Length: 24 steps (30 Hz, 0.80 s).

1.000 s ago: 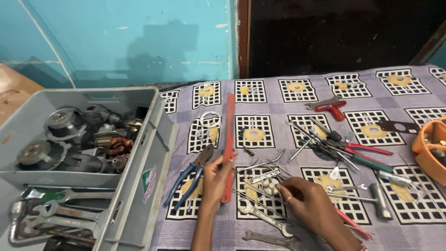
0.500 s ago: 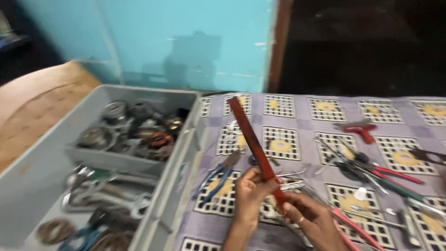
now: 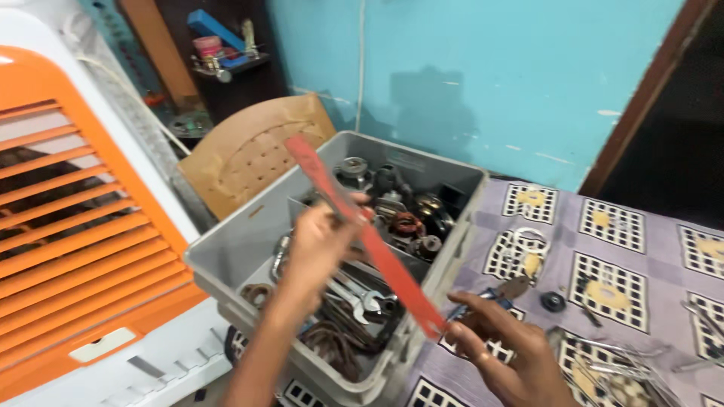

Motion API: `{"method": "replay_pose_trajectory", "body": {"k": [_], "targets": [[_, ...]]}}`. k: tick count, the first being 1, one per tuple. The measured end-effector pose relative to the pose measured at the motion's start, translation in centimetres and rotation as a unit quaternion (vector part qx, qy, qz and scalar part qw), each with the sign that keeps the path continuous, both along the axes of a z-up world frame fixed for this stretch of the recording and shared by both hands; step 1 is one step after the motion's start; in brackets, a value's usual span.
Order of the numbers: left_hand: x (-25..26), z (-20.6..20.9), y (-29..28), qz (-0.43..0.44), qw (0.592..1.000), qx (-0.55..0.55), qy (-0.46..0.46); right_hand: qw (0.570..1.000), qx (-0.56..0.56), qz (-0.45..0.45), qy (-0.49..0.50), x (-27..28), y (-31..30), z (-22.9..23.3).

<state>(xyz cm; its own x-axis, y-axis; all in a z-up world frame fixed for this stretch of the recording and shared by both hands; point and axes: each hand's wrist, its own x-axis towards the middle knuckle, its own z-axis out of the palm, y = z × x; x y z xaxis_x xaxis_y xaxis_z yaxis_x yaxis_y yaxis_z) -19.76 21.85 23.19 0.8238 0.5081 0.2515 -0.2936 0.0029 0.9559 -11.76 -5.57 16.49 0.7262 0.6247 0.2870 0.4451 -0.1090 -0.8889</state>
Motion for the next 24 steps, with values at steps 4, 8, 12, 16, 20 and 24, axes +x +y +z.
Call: {"method": "replay_pose_trajectory", "body": {"k": [4,8,12,16,20,24], "targets": [[0.1,-2.5,10.1,0.117,0.98,0.029,0.156,0.995,0.001,0.074,-0.061,-0.8,5.6,2.1],[0.4,-8.8,14.7,0.189,0.944,0.043,0.266,0.964,-0.099,0.046,-0.243,-1.2,9.7,2.9],[1.0,-14.7,17.0,0.174,0.903,-0.033,0.391,0.925,-0.226,0.182,-0.244,0.5,14.0,3.8],[0.4,-18.2,17.0,0.098,0.816,0.099,0.561,0.868,-0.307,0.264,-0.286,0.6,18.5,3.1],[0.5,-18.7,15.5,0.009,0.687,0.299,0.662,0.801,-0.434,0.344,-0.226,0.5,19.8,2.2],[1.3,-17.1,13.4,0.016,0.612,0.421,0.669,0.75,-0.512,0.377,-0.183,0.8,19.0,2.1]]}}
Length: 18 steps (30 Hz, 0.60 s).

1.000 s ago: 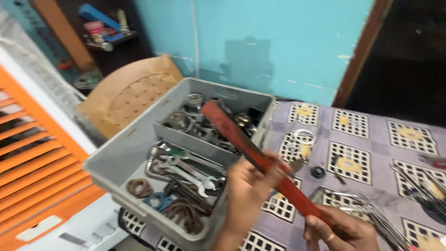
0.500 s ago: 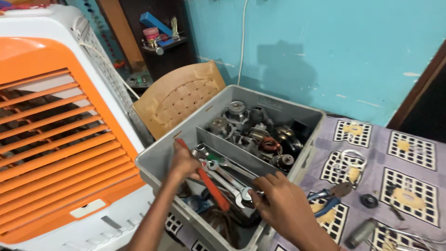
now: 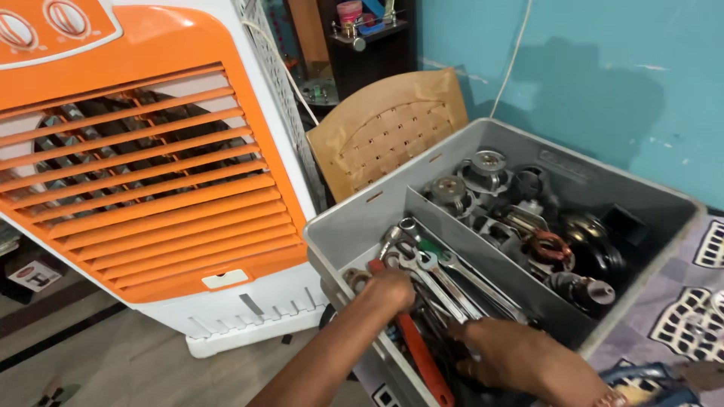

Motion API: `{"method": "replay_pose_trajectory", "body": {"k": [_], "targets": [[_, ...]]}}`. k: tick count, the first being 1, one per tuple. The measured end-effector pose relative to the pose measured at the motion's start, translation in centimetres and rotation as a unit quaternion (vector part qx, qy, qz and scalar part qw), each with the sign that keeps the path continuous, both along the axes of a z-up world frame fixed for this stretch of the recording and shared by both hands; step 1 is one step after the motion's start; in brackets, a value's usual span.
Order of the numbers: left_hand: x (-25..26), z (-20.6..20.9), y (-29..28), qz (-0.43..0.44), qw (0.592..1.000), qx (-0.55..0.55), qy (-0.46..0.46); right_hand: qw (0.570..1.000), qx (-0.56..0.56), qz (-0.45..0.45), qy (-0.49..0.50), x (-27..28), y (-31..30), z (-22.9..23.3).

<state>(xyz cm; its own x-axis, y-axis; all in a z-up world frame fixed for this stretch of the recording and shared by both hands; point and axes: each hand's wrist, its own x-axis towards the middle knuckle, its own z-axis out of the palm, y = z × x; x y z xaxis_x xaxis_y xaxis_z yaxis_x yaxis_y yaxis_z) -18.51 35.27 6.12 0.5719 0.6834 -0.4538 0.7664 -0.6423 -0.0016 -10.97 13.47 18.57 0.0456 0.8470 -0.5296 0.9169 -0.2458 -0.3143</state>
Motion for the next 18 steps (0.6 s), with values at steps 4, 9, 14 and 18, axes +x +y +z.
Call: {"method": "replay_pose_trajectory", "body": {"k": [4,9,14,18], "targets": [[0.5,2.4,-1.4,-0.056,0.997,0.038,0.046,0.998,0.015,0.01,0.054,0.1,-0.2,-0.3],[0.1,4.4,-2.8,-0.107,0.992,0.05,0.047,0.998,-0.052,-0.012,0.02,-0.2,0.3,-0.4],[-0.2,4.7,-3.4,-0.143,0.986,0.056,0.07,0.996,0.071,0.039,0.044,0.0,0.4,-1.2],[-1.0,2.4,-2.0,-0.168,0.98,0.109,0.009,0.951,0.304,-0.062,0.011,-0.2,0.0,0.1]]}}
